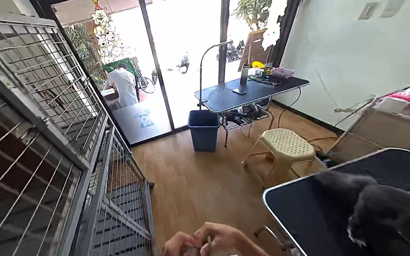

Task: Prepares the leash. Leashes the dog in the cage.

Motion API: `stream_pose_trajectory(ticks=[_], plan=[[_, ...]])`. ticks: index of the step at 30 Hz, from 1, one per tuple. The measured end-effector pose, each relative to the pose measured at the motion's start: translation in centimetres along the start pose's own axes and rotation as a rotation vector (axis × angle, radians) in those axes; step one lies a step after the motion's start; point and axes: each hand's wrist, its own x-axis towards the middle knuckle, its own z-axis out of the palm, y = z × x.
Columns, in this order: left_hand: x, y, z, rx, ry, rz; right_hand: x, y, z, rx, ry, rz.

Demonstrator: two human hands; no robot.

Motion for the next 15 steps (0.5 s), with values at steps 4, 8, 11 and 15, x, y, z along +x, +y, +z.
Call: stream_pose_trajectory(ticks=[4,8,11,15], plan=[[12.4,-2.0,-4.7,0.14,-0.001,0.079,4.0,1.8,-9.3,0.009,0.161,0.003],[22.9,-6.9,-9.7,0.175,0.113,0.058,11.0,6.1,-19.6,0.013,0.231,-0.078],[30.3,-8.7,-14.3,0.189,0.276,0.037,18.4,6.6,-28.1,0.009,0.201,-0.139],[36.7,-10.3,-21.7,0.294,0.577,-0.051,28.5,6.1,-38.6,-0.043,0.058,-0.224]])
